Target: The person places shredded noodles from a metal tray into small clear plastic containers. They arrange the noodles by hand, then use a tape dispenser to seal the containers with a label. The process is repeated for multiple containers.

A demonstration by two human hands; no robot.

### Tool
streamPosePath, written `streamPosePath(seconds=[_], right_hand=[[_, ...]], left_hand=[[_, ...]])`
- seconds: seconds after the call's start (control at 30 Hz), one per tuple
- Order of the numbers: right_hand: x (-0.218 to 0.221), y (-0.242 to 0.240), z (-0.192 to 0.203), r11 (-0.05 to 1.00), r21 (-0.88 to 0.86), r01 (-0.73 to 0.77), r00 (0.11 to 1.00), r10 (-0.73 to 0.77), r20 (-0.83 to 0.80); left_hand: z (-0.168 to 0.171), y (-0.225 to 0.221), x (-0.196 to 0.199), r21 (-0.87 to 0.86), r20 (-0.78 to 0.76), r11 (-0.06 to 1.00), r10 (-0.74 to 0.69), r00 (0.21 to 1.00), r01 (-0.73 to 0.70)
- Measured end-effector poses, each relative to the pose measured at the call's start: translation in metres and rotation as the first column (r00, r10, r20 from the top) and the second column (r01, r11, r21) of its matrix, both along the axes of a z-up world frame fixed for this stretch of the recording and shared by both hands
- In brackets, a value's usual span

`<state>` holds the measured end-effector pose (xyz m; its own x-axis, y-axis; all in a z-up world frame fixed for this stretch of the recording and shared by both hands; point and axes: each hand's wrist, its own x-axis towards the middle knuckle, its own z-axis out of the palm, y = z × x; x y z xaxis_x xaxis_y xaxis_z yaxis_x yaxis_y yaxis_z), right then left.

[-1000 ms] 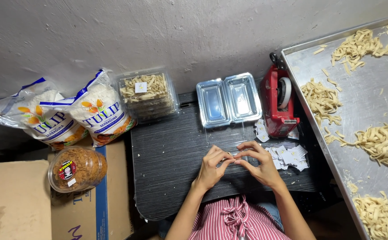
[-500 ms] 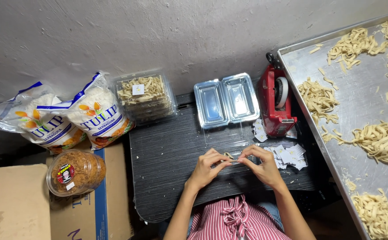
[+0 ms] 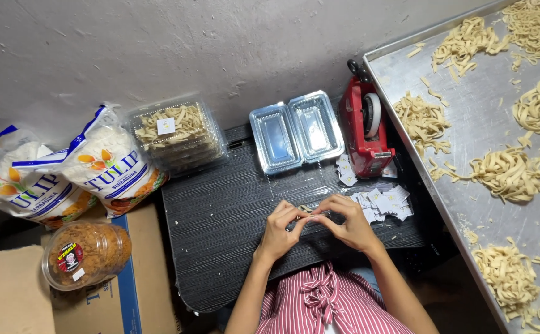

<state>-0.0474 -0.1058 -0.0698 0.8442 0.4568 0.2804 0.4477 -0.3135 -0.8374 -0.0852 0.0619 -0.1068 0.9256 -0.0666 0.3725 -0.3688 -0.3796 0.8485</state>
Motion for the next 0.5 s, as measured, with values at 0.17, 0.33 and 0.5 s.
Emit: streamPosePath(seconds=[0.17, 0.33, 0.5], right_hand=[[0.004, -0.004, -0.012, 0.999, -0.022, 0.03, 0.999, -0.029, 0.034], [0.006, -0.003, -0.009, 0.999, -0.007, 0.047, 0.998, -0.046, 0.031], [0.005, -0.001, -0.004, 1.0, 0.006, 0.016, 1.0, -0.016, -0.013]], left_hand=[[-0.001, -0.002, 0.003, -0.031, -0.004, 0.999, 0.011, 1.0, -0.012], [0.005, -0.001, 0.001, -0.051, 0.023, 0.999, 0.014, 1.0, -0.012], [-0.013, -0.001, 0.002, -0.021, 0.116, 0.996, 0.085, 0.99, -0.083]])
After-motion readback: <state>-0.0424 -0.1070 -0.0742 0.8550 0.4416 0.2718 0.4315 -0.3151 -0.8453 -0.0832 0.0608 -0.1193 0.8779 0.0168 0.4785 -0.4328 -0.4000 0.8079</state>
